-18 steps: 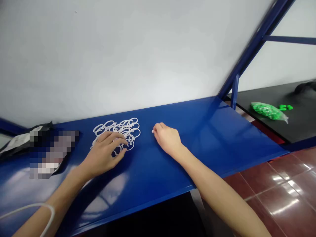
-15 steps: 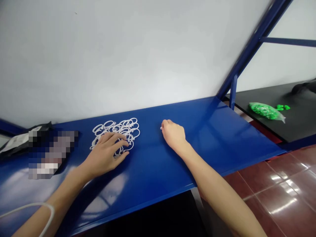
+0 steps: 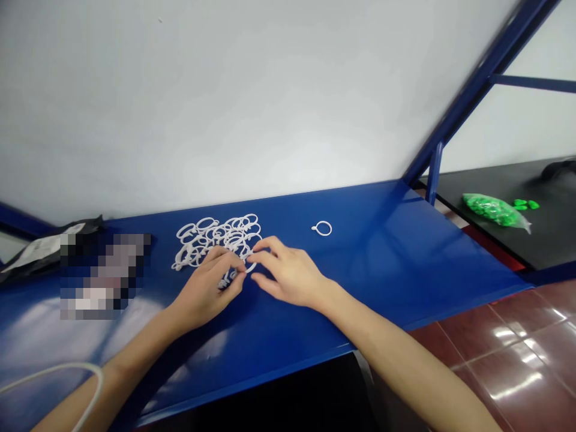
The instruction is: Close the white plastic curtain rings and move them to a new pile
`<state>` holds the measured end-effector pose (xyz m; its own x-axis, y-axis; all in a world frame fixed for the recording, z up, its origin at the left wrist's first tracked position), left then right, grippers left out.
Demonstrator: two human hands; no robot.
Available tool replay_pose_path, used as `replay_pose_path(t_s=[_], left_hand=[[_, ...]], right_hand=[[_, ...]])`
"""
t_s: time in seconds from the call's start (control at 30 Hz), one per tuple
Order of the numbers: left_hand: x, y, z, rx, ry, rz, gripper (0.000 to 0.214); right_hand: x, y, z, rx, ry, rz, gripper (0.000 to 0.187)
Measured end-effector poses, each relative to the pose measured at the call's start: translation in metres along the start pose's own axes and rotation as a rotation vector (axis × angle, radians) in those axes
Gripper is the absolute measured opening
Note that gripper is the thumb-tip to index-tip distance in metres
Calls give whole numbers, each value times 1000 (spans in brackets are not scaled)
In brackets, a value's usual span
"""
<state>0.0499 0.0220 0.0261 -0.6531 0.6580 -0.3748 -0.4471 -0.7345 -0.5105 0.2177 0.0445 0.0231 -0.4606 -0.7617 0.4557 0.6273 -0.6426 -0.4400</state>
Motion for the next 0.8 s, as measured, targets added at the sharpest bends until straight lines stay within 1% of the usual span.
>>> replay_pose_path(t_s=[0.07,0.1,0.17,0.23,0.3,0.4,0.47,0.57,0.8], left_hand=[[-1,1,1,8,79,55,10],[-1,1,1,18,115,92,10],[-1,3,-1,46,178,173,9],[2,5,-3,74,232,262,10],[7,8,-6,95,296,341,18],[16,10,-9,89,412,423,19],[22,11,-9,66,468,457,17],[25,12,-10,54,467,486,15],[18,7,-10,88,395,439,13]], right_hand=[[5,0,-7,30,-136,5,19],[4,0,-9,38,-222,-31,16],[-1,0,-9,40,-389,-153,14],[-8,1,-8,25,-546,-286,18],[-13,1,-8,1,-716,-395,22],[-16,1,-12,-4,-918,-475,32],[-16,1,-14,13,-950,-480,35],[-15,1,-16,51,-896,-457,31],[-10,2,-15,112,-753,-404,24]])
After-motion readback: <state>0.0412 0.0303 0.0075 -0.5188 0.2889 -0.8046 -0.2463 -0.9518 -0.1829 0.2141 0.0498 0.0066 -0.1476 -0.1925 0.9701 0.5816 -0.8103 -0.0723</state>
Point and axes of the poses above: each hand's wrist, its own y-axis away from the middle knuckle, its own z-axis out of the back of the hand, x = y × z, the point moved 5 cm from there along -y, towards the middle knuckle, and after that the axes turned 1 degree about -y, right-handed, at the moved point
